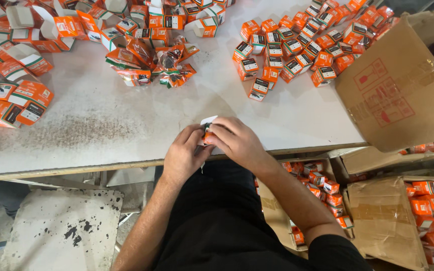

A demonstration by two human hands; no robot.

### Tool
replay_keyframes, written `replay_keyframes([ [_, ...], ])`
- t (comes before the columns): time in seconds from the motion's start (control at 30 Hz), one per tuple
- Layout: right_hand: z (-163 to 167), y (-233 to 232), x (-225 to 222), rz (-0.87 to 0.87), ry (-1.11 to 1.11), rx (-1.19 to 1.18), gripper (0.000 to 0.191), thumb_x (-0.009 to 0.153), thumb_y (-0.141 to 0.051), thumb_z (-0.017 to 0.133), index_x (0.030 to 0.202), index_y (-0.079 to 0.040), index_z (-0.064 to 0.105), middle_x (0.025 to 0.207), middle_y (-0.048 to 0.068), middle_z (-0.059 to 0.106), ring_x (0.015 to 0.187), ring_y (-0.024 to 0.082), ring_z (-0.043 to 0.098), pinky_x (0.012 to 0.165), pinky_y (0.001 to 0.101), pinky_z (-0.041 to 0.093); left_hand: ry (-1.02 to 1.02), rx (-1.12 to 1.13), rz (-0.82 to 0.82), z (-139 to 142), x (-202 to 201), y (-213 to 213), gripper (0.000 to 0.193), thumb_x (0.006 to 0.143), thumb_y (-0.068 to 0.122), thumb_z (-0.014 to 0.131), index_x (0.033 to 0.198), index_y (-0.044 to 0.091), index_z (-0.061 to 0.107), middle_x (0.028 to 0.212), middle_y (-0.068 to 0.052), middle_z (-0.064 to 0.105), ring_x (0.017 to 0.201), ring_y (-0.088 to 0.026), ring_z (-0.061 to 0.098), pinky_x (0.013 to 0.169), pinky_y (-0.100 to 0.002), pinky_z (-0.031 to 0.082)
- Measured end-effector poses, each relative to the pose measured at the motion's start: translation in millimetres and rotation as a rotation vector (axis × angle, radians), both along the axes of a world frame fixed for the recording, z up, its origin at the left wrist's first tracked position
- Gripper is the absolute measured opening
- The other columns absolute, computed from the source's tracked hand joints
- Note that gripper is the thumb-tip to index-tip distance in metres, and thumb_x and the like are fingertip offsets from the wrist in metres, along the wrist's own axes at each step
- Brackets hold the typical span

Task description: The person packs small orange product boxes containing plastic-wrapped items into white inner cartons, folding the carton flaps closed after filling. They place filled cartons aside and reach for more product boxes from the piles on the table, repeating the packing cycle.

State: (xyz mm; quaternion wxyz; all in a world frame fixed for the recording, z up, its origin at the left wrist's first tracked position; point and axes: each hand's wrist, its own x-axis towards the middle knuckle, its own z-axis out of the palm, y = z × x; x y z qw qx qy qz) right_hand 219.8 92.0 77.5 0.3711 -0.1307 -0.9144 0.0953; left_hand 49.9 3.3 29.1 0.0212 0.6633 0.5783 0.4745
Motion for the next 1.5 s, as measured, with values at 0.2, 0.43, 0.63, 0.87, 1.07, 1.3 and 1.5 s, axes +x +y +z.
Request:
replay_keyframes([
  [0.2, -5, -4, 15, -0.080, -0.190, 0.111, 0.044, 0.095, -0.023, 0.071, 0.132, 0.001, 0.067, 0.130, 0.009, 0.064, 0.117, 0.029, 0.053, 0.103, 0.0459, 0.040, -0.038, -0.020, -0.031, 3, 0, -3, 0.057, 0.077, 0.011, 0.084, 0.128, 0.001, 0.060, 0.124, -0.015, 0.064, 0.105, -0.036, 0.067, 0.084, -0.041, 0.059],
  [0.43, -16, -7, -3, -0.223, -0.159, 0.189, 0.031, 0.097, -0.029, 0.072, 0.122, -0.009, 0.070, 0.132, 0.009, 0.048, 0.128, 0.033, 0.040, 0.105, 0.0542, 0.033, 0.082, 0.008, 0.010, -4, 1, 0, 0.060, 0.071, 0.012, 0.086, 0.123, 0.002, 0.058, 0.124, -0.018, 0.061, 0.107, -0.038, 0.065, 0.088, -0.044, 0.057],
  [0.63, -32, -3, 0, -0.215, -0.134, 0.154, 0.029, 0.097, -0.029, 0.069, 0.118, -0.009, 0.070, 0.129, 0.013, 0.050, 0.126, 0.034, 0.046, 0.105, 0.0538, 0.033, -0.052, 0.178, 0.049, -11, 4, -9, 0.052, 0.076, 0.009, 0.089, 0.120, 0.002, 0.062, 0.123, -0.015, 0.059, 0.108, -0.035, 0.064, 0.088, -0.040, 0.056],
  [0.87, -57, -1, 3, -0.150, 0.021, -0.162, 0.047, 0.100, -0.026, 0.072, 0.141, -0.005, 0.062, 0.144, 0.009, 0.054, 0.135, 0.033, 0.051, 0.115, 0.0482, 0.044, 0.219, 0.293, 0.025, 8, 5, -8, 0.046, 0.076, 0.005, 0.084, 0.120, 0.004, 0.067, 0.125, -0.006, 0.065, 0.116, -0.031, 0.062, 0.104, -0.046, 0.051],
  [1.07, -44, -1, 10, -0.265, -0.099, 0.190, 0.044, 0.087, -0.025, 0.075, 0.128, -0.013, 0.068, 0.142, 0.015, 0.052, 0.129, 0.038, 0.050, 0.107, 0.0508, 0.043, 0.269, 0.244, 0.033, 12, 5, -6, 0.044, 0.073, 0.005, 0.083, 0.114, 0.004, 0.067, 0.121, -0.008, 0.066, 0.116, -0.032, 0.061, 0.106, -0.051, 0.049],
  [1.3, -58, -2, 3, -0.212, 0.129, -0.365, 0.055, 0.089, -0.023, 0.082, 0.136, -0.009, 0.059, 0.139, 0.012, 0.057, 0.124, 0.031, 0.059, 0.105, 0.0420, 0.050, 0.114, 0.220, 0.021, 1, 3, -4, 0.036, 0.078, 0.005, 0.084, 0.110, 0.006, 0.066, 0.126, -0.009, 0.064, 0.116, -0.034, 0.065, 0.097, -0.042, 0.057],
  [1.5, -65, 2, 12, -0.152, 0.126, -0.183, 0.052, 0.086, -0.012, 0.083, 0.134, -0.008, 0.064, 0.142, 0.016, 0.055, 0.124, 0.033, 0.056, 0.101, 0.0400, 0.050, -0.142, 0.136, -0.055, -12, 2, -1, 0.031, 0.083, 0.005, 0.082, 0.107, 0.005, 0.062, 0.138, -0.020, 0.054, 0.118, -0.035, 0.066, 0.089, -0.038, 0.063],
])
